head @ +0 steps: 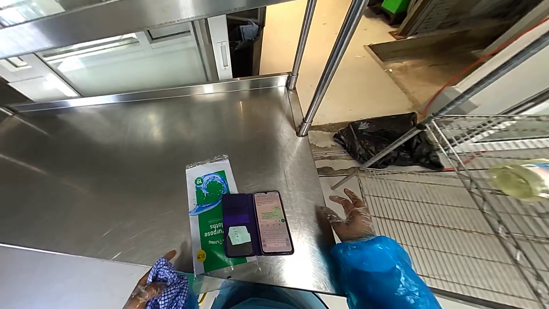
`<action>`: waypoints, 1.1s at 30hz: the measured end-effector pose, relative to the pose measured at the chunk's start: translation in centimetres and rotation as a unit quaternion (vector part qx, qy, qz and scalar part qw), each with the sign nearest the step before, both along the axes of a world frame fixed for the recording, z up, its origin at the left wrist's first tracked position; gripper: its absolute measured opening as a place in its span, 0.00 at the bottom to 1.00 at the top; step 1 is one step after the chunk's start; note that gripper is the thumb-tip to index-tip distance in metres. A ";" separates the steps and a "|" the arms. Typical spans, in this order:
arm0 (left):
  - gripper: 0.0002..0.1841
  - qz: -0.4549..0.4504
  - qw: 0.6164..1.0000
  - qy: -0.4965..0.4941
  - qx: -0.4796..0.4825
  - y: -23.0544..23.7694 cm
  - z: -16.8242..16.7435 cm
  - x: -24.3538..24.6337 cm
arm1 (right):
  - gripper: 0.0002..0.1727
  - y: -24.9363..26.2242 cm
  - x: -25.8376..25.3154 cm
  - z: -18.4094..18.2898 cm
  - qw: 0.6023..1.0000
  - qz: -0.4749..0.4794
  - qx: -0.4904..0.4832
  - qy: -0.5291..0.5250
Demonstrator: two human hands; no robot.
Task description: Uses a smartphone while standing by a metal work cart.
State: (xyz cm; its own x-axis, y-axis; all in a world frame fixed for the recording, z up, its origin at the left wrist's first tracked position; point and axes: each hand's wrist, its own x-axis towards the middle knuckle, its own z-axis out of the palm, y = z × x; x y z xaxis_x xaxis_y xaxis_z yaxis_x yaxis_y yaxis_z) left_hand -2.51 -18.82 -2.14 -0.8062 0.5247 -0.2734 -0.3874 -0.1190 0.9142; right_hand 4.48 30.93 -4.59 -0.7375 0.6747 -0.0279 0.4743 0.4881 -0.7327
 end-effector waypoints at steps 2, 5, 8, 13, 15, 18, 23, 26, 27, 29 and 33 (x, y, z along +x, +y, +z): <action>0.35 0.001 1.000 -0.006 0.000 0.1 0.1 0.0 | 0.23 0.0 0.1 0.0 1.000 0.005 0.003 0.002; 0.35 0.004 1.000 -0.009 0.000 0.1 0.1 0.0 | 0.23 0.0 0.0 -0.3 1.000 0.004 0.005 0.009; 0.35 0.003 1.000 -0.005 0.001 0.3 0.0 -0.1 | 0.23 0.0 0.0 -0.3 1.000 0.001 0.004 0.007; 0.34 -0.006 1.000 -0.006 0.006 0.3 -0.2 -0.2 | 0.22 -0.2 -0.2 0.0 1.000 -0.005 -0.003 0.009; 0.34 -0.003 1.000 -0.006 0.003 0.4 -0.1 -0.2 | 0.22 -0.2 -0.2 -0.1 1.000 -0.009 -0.004 0.008; 0.33 -0.008 1.000 0.003 -0.001 0.4 -0.2 -0.3 | 0.22 -0.1 -0.2 -0.3 1.000 -0.011 -0.001 0.014; 0.34 0.007 1.000 -0.009 -0.015 0.6 0.0 -0.2 | 0.23 0.6 0.1 -1.4 1.000 0.003 0.010 0.027; 0.34 0.007 1.000 -0.011 -0.011 0.6 0.0 -0.3 | 0.23 0.3 -0.1 -0.8 1.000 0.000 0.005 0.021; 0.34 0.007 1.000 -0.010 -0.013 0.6 0.0 -0.3 | 0.23 0.2 -0.1 -0.7 1.000 0.000 0.005 0.020; 0.34 0.005 1.000 -0.009 -0.018 0.7 0.0 -0.3 | 0.23 0.2 -0.1 -0.4 1.000 -0.002 0.000 0.014; 0.35 0.001 0.999 -0.013 -0.030 0.6 0.0 -0.5 | 0.22 0.2 -0.1 -0.4 1.000 -0.008 0.003 0.007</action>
State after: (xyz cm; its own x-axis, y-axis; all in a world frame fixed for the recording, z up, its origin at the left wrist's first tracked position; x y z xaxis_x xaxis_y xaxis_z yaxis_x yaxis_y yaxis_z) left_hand -2.99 -18.17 -2.18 -0.7998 0.5047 -0.3251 -0.4107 -0.0649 0.9095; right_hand 4.37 31.17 -4.98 -0.7272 0.6863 -0.0123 0.4709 0.4858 -0.7363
